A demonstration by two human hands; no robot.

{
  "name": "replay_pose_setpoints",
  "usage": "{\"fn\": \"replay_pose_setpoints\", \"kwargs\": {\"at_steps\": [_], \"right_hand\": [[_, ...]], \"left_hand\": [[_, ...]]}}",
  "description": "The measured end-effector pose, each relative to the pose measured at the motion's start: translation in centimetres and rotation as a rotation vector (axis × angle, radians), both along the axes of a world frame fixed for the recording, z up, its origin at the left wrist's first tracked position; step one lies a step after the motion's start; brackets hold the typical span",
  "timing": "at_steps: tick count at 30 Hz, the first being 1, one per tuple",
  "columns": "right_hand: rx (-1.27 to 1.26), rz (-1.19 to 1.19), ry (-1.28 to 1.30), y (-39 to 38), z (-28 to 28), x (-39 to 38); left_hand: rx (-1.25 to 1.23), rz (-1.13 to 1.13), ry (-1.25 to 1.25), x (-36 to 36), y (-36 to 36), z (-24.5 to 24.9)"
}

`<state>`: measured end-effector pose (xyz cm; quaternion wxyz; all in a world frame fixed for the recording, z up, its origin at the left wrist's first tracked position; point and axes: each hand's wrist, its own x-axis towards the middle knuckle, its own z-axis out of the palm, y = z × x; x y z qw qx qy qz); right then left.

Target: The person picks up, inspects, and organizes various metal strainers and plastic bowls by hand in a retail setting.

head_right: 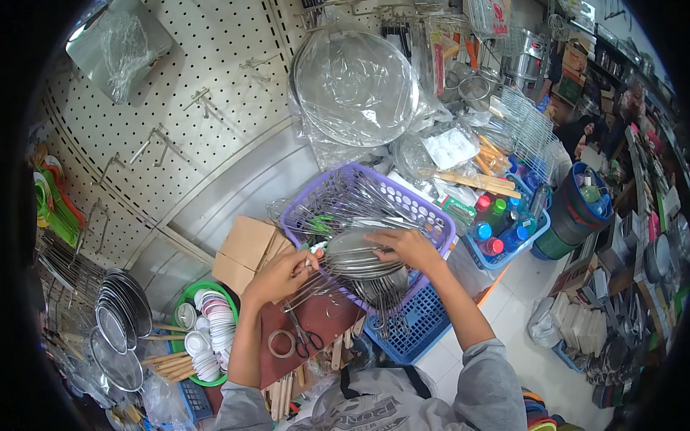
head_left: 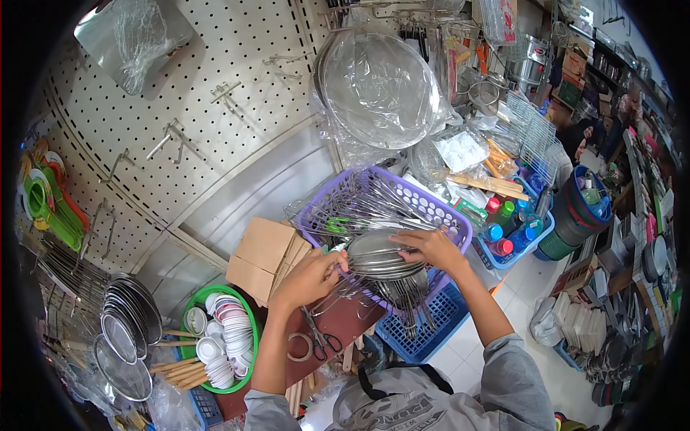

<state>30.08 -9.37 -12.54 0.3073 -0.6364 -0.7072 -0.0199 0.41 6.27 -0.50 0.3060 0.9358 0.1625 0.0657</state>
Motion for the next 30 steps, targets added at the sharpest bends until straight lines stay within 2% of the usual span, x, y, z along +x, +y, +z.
{"fn": "replay_pose_setpoints", "kwargs": {"at_steps": [4,7,12,19,22,25,30], "right_hand": [[-0.16,-0.101,0.074,-0.8,2.9,-1.0],[-0.145,-0.116,0.11,-0.6,1.7,-0.8],[-0.019,-0.116,0.187,0.0,-0.8,-0.5],[-0.007,-0.423,0.197,1.8,-1.8,-2.0],[0.087,-0.467,0.188,1.7,-0.4,-2.8],[0.262,-0.463,0.19,2.1,-0.6,-2.7],[0.467,-0.469,0.169,1.3,2.1,-3.1]], "left_hand": [[0.037,-0.001,0.121,0.8,-1.2,2.4],[0.11,-0.105,-0.061,0.8,-1.1,1.6],[0.231,-0.129,-0.107,0.8,-1.9,1.7],[0.391,-0.126,-0.171,0.1,-2.7,2.1],[0.357,-0.108,-0.273,-0.5,-2.2,2.1],[0.33,0.007,-0.436,-0.9,-2.4,3.1],[0.085,0.158,-0.602,-1.8,-1.9,2.7]]}}
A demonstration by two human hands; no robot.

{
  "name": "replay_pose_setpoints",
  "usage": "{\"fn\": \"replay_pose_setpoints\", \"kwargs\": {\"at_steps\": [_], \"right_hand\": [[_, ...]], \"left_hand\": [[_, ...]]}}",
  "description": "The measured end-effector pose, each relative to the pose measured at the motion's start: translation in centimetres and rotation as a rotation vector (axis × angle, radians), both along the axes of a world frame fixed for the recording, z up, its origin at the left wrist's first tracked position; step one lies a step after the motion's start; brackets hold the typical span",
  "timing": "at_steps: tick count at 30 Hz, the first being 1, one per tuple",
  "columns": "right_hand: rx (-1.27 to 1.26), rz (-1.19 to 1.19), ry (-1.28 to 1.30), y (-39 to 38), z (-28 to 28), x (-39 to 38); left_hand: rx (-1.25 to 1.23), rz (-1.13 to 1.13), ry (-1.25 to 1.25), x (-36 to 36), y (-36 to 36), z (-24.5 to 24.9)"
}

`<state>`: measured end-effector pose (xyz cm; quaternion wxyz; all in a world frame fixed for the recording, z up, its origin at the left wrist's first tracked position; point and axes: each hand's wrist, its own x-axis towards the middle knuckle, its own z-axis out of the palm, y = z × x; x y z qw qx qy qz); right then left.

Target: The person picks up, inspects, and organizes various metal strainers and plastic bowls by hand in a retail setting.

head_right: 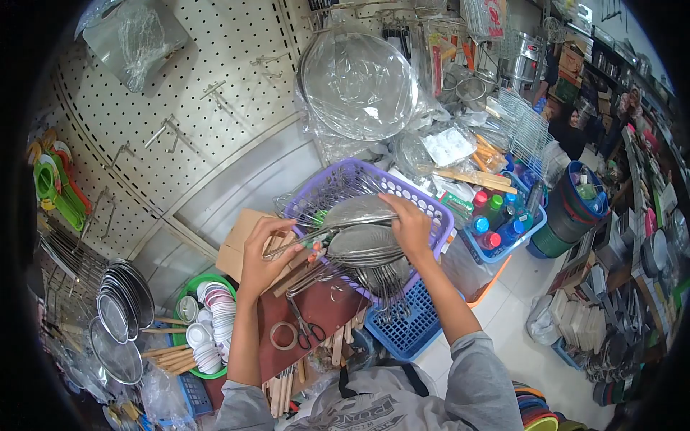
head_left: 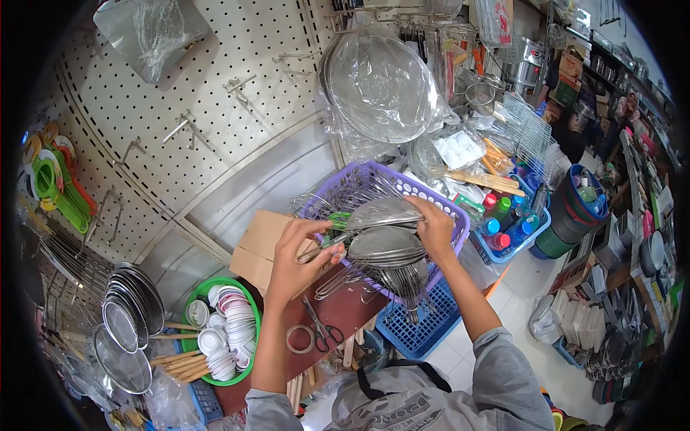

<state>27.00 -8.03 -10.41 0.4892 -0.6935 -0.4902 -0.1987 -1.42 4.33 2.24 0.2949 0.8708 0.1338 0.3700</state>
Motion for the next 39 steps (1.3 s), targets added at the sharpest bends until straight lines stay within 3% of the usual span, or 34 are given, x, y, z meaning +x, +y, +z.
{"fn": "replay_pose_setpoints", "kwargs": {"at_steps": [5,7,13,17,19,23,25,28,33,35,39], "right_hand": [[0.16,-0.042,-0.067,-0.9,5.2,1.2],[0.094,-0.02,-0.135,-1.5,7.5,1.9],[-0.198,0.05,-0.372,-1.0,13.3,3.2],[-0.453,0.088,-0.343,-0.3,16.4,3.3],[-0.568,0.079,-0.288,0.3,17.4,3.4],[-0.637,0.373,0.084,2.3,15.0,4.2],[-0.672,0.509,0.23,2.6,13.8,3.4],[-0.731,0.724,0.744,1.6,12.4,1.0],[-0.643,0.769,0.875,0.6,6.3,-1.6],[-0.629,0.921,1.074,-0.8,7.9,-4.0],[-0.757,0.994,1.062,-2.3,13.1,-7.5]], "left_hand": [[-0.365,-0.056,-0.11,-0.6,2.0,-3.5],[-0.612,-0.049,-0.087,-0.9,2.6,-4.9],[-1.047,-0.146,-0.404,-0.4,4.5,-7.6],[-1.134,-0.165,-0.515,-0.4,4.8,-7.5],[-1.098,-0.181,-0.432,-0.5,4.8,-7.3],[-1.0,-0.169,-0.174,-0.4,2.7,-6.2],[-1.071,-0.239,-0.116,-0.8,1.7,-5.8],[-1.158,-0.31,-0.045,-1.8,0.8,-4.9],[-1.169,-0.223,0.031,-5.1,1.5,-3.7],[-1.125,-0.147,0.035,-6.3,1.8,-3.6],[-1.061,-0.068,0.027,-8.9,3.2,-3.2]]}}
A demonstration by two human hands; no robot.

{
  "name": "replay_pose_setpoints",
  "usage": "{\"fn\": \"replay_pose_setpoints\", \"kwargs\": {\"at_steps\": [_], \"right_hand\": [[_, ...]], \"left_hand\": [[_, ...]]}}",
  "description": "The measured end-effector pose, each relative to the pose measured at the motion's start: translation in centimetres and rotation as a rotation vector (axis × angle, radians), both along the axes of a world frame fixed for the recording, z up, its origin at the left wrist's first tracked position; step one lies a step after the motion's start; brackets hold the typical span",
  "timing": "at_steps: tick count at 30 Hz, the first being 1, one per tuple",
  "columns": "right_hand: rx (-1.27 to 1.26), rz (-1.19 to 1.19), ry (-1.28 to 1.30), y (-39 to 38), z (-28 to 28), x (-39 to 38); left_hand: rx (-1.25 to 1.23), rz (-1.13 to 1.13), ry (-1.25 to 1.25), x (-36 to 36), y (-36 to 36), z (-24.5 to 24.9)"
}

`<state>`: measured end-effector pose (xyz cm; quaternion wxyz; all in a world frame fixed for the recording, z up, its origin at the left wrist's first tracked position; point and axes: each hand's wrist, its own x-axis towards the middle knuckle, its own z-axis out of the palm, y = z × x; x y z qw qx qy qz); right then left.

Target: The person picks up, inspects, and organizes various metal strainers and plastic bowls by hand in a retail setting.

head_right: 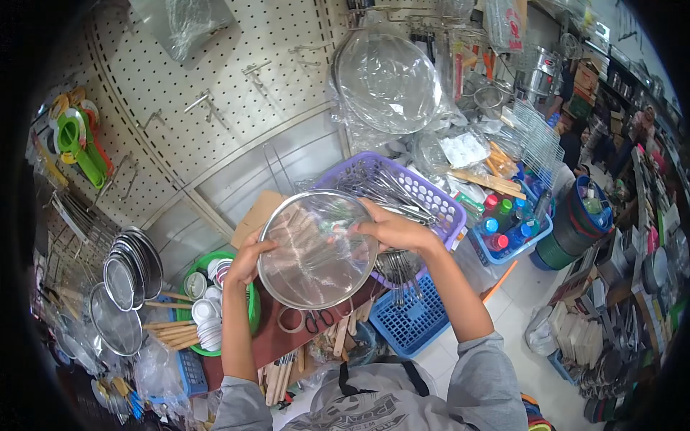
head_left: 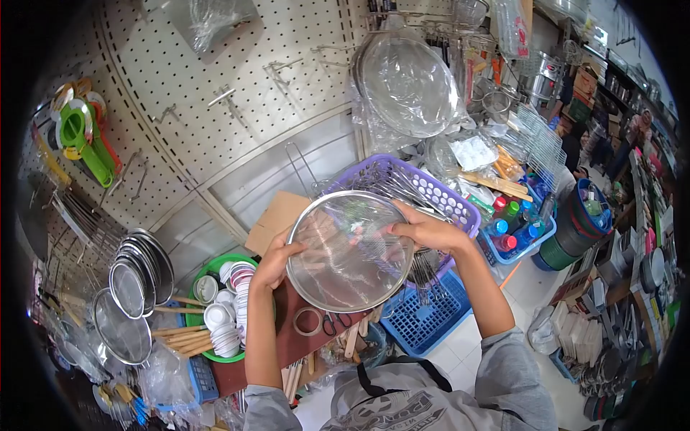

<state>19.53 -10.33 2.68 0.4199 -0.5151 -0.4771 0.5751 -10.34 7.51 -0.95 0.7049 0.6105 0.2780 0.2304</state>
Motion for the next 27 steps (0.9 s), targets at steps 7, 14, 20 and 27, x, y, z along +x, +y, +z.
{"fn": "replay_pose_setpoints", "kwargs": {"at_steps": [7,14,20,27], "right_hand": [[0.073,0.069,-0.089,2.8,0.1,-4.7],[0.407,0.077,-0.609,5.8,-2.2,-10.8],[0.49,0.083,-0.639,7.2,-1.7,-17.3],[0.537,0.3,-0.6,10.2,-2.5,-24.6]], "left_hand": [[0.038,-0.008,0.11,-5.9,-0.4,3.1],[0.142,0.137,0.2,-12.5,-1.3,1.5],[0.313,0.444,0.26,-17.2,-4.6,0.2],[0.295,0.562,0.288,-23.5,-8.6,-2.7]]}}
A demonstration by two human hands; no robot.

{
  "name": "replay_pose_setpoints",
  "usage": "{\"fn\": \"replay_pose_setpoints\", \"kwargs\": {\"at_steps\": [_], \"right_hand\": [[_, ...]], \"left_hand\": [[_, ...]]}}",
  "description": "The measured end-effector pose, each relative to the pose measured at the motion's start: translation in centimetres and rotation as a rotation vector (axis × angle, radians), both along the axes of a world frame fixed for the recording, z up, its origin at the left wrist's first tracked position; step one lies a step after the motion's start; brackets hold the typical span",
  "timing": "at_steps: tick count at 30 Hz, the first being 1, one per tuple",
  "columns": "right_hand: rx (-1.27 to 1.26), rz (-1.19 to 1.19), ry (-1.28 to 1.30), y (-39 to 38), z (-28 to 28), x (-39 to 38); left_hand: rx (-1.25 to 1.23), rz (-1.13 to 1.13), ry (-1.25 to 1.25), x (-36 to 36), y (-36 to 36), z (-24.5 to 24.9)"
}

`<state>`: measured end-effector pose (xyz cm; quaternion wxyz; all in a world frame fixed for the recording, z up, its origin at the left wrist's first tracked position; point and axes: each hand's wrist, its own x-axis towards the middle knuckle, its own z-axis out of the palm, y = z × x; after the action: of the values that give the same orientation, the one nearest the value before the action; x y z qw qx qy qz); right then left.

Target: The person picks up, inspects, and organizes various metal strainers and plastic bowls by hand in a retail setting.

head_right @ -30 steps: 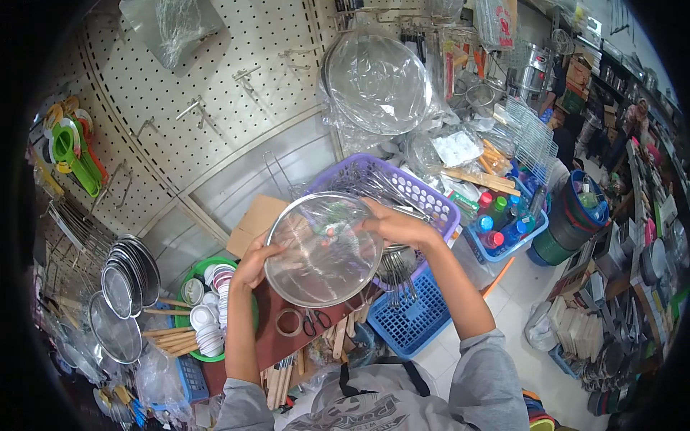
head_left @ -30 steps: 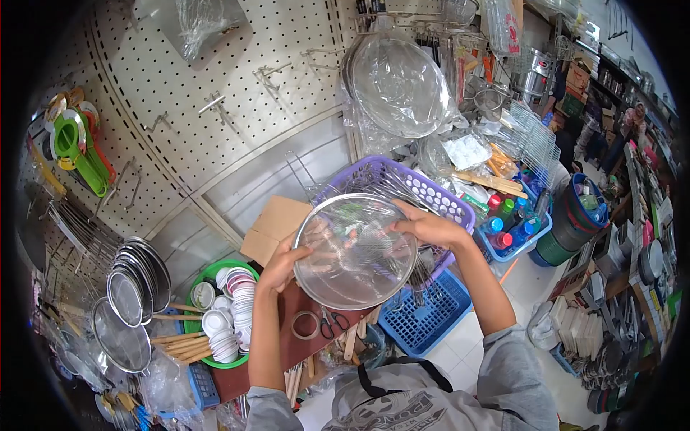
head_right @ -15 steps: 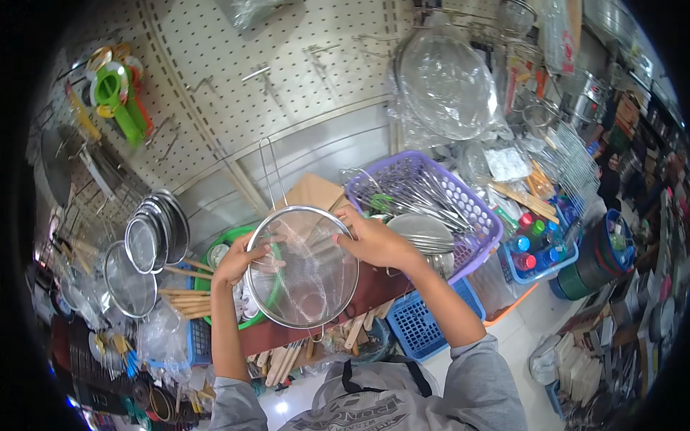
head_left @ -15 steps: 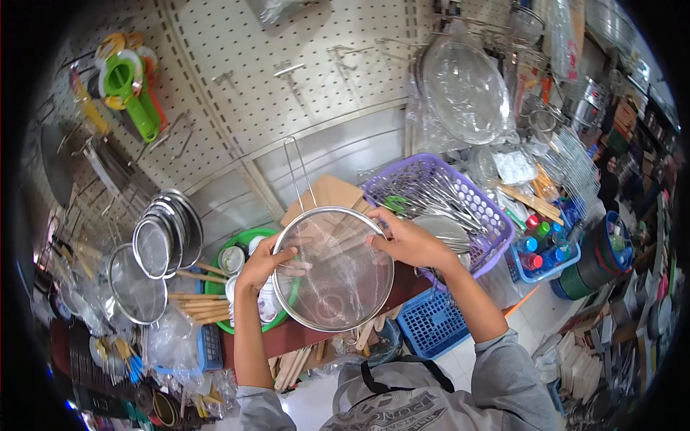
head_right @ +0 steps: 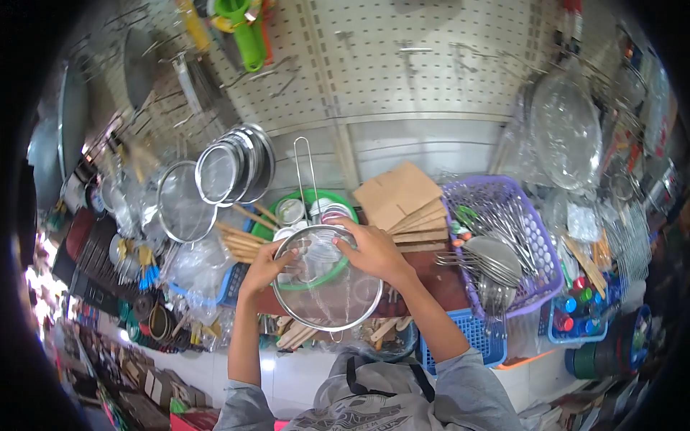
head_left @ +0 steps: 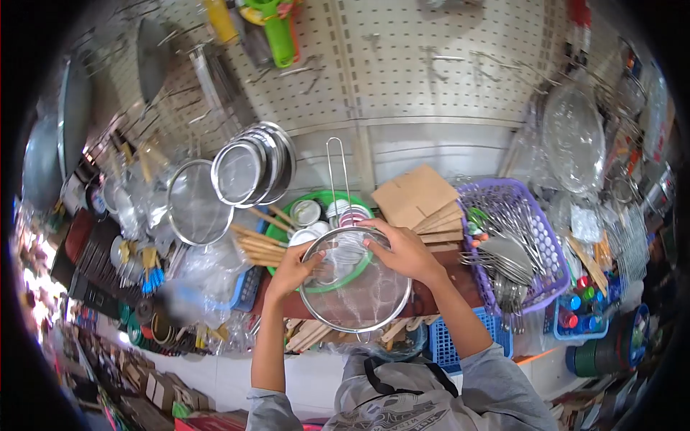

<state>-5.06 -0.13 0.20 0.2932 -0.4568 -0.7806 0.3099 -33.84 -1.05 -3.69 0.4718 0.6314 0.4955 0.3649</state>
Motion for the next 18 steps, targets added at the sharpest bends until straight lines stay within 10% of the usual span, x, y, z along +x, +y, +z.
{"fn": "replay_pose_setpoints", "kwargs": {"at_steps": [7,18], "right_hand": [[0.065,0.217,0.456,2.2,-0.7,-9.3],[-0.021,0.469,0.677,2.2,2.6,-21.9]], "left_hand": [[0.072,0.191,0.321,-6.1,-5.3,1.0],[0.0,0.32,0.149,-13.3,-10.6,4.4]]}}
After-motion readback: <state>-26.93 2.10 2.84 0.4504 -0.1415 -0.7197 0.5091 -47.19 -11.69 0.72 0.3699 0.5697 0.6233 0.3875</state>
